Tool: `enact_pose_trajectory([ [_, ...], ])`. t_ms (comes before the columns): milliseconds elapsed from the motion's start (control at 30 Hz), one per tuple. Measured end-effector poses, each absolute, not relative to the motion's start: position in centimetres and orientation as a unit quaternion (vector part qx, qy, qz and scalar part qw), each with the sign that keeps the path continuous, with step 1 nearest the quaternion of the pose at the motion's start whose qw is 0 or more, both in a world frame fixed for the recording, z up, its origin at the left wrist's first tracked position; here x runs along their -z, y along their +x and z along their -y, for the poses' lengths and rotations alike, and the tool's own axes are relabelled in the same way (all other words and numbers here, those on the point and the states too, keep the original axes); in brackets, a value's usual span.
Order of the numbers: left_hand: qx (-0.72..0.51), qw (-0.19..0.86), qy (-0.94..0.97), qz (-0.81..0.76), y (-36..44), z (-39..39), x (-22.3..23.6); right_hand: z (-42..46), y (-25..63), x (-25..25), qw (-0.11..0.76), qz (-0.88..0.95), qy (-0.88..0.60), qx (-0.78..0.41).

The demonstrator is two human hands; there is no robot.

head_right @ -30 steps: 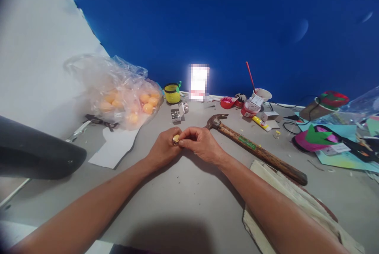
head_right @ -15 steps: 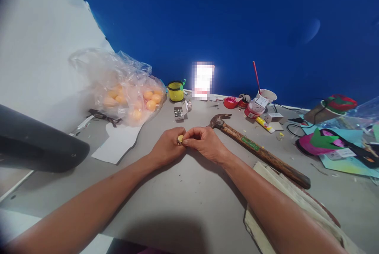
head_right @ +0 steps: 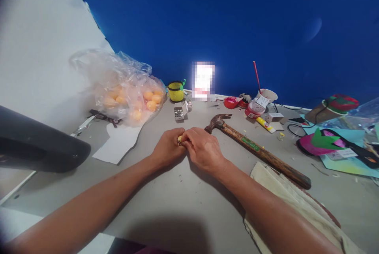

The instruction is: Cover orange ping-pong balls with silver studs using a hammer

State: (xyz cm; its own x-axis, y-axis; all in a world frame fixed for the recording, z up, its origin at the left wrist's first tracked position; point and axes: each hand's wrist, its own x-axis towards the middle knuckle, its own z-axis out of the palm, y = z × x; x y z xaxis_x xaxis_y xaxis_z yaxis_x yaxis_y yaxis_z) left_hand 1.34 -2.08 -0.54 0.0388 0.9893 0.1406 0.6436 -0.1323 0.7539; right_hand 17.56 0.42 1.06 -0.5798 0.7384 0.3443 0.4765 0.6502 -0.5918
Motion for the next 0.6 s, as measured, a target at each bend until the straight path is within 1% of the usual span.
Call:
enact_pose_trajectory([
  [67,-0.337,0.268,0.675,-0.600,1.4,2.1,0.5,-0.5,17.6,-1.2,0.289,0.865,-0.348,-0.219],
  [167,-0.336,0.287,0.671,-0.596,1.5,2.2,0.3,-0.7,17.5,-1.4,0.292,0.849,-0.348,-0.268],
  [267,-0.330,0.298,0.668,-0.597,1.5,2.2,0.1,-1.0,17.2,-1.5,0.299,0.802,-0.367,-0.364],
  [467,-0.306,0.287,0.677,-0.604,1.6,2.3,0.2,-1.5,16.8,-1.4,0.309,0.657,-0.402,-0.558],
  [533,-0.328,0.317,0.668,-0.589,1.6,2.4,0.2,-1.7,16.9,-1.3,0.305,0.594,-0.403,-0.626],
  [600,-0.367,0.361,0.650,-0.559,1.5,2.4,0.2,-1.9,17.1,-1.4,0.305,0.550,-0.396,-0.669],
])
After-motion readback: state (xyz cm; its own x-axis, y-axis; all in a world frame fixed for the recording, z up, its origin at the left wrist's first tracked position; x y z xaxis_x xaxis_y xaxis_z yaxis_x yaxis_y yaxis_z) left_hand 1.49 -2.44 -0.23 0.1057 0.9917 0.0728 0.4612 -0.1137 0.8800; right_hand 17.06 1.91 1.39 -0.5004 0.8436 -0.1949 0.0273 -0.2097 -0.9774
